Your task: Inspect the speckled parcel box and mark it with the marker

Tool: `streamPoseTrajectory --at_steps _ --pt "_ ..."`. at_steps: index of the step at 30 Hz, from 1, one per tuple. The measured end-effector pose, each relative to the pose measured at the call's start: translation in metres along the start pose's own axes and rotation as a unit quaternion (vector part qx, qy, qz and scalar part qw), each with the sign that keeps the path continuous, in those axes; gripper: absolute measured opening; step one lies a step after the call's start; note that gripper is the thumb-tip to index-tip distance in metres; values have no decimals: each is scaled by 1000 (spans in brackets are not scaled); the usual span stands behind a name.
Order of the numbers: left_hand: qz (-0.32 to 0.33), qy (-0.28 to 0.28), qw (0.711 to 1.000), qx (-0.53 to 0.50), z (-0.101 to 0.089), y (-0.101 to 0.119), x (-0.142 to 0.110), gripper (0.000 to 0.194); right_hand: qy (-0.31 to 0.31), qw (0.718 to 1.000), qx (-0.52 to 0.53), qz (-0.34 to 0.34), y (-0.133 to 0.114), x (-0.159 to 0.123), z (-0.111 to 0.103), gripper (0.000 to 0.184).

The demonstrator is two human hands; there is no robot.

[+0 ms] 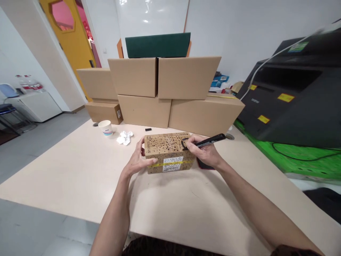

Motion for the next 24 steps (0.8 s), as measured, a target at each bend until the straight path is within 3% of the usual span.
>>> streamPoseTrajectory --at_steps 7,12,16,19,24 --pt "5 -1 1000 -9 0 1 0 105 56 998 17 2 2 -1 -21 36" --pt "-2 -1 1000 0 0 2 -1 106 37 999 -2 10 4 -2 -21 37" --pt "-4 1 1000 5 0 3 -1 108 67 998 22 -6 -3 -3 -24 32" --pt "-6 2 1000 5 -1 3 -1 108 62 998 24 -10 -6 -1 -17 29" --pt "-6 0 1000 5 -1 2 -1 107 -11 1000 15 2 -4 4 9 28"
Point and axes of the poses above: each hand's wrist, its own x-axis towards the middle knuckle, its own z-axis out of the palm, y = z × x, the point moved 10 cm from there along x, towards the middle knuckle, and after that the axes turned 4 degrees about -y, right-handed, at the moved point
